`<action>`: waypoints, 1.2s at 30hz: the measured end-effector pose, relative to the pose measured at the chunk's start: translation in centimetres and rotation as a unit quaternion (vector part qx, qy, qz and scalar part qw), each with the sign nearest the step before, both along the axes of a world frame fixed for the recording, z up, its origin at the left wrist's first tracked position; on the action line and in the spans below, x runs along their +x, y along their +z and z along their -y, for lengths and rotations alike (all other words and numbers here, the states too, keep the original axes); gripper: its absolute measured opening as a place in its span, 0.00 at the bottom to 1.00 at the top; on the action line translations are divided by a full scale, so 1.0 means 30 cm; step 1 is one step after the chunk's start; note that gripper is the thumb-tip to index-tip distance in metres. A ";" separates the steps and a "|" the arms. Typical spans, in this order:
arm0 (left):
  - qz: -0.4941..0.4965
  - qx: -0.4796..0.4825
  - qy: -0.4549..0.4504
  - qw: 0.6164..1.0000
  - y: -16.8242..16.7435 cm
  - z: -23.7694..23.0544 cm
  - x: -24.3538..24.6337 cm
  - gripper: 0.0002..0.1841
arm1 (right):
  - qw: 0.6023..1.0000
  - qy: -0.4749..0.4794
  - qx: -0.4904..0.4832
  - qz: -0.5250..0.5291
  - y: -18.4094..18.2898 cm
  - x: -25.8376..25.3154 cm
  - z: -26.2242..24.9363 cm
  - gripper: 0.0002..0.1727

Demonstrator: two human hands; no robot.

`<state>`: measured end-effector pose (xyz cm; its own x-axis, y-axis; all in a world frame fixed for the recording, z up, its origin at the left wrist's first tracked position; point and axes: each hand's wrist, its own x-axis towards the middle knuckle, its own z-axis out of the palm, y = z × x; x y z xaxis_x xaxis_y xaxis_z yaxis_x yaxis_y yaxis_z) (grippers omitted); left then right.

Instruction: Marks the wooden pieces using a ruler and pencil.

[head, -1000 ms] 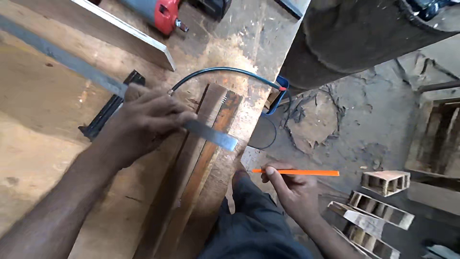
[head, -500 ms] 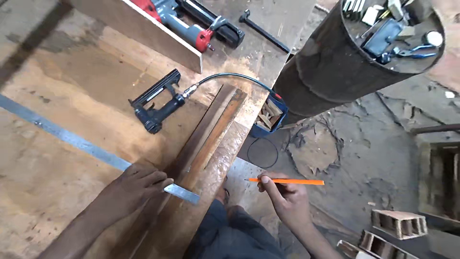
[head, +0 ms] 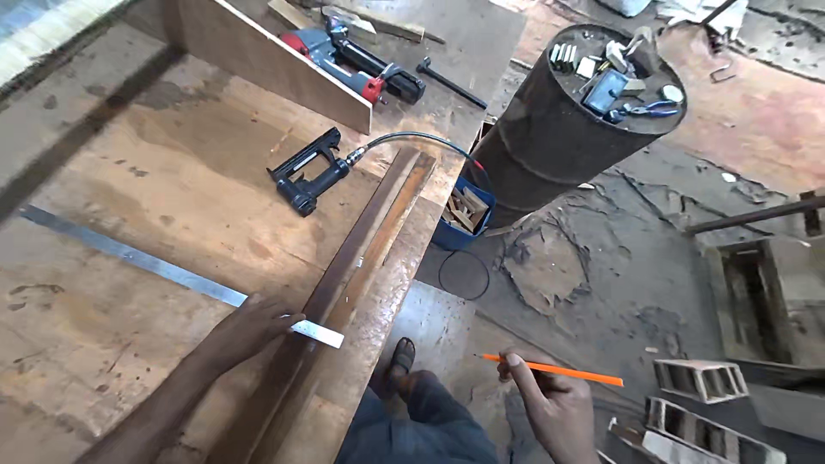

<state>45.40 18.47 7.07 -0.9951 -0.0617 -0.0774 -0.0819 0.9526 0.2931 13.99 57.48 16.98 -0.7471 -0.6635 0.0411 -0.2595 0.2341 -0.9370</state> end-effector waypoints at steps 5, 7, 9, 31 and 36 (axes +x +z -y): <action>-0.006 0.038 -0.016 0.999 -0.032 -0.015 0.075 0.14 | 0.999 0.003 0.024 0.041 -0.028 0.225 0.035 0.10; -0.011 0.025 -0.024 0.999 -0.034 0.021 0.080 0.15 | 0.999 0.017 0.034 0.038 -0.043 0.288 0.081 0.10; -0.023 0.037 -0.032 0.999 -0.025 0.022 0.088 0.14 | 0.997 0.022 0.049 0.052 -0.034 0.357 0.097 0.10; -0.081 0.028 0.484 0.871 0.107 -0.128 -0.913 0.18 | 0.988 0.137 0.005 0.071 -0.038 0.012 0.272 0.08; -0.053 0.016 0.521 0.852 0.006 -0.056 -1.201 0.16 | 0.991 0.110 0.053 0.061 -0.034 -0.290 0.224 0.08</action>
<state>9.38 20.16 7.24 -0.4035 -0.9150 -0.0074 -0.8491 0.3714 0.3756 5.28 50.75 15.95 -0.5790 -0.8065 -0.1197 -0.2012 0.2837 -0.9376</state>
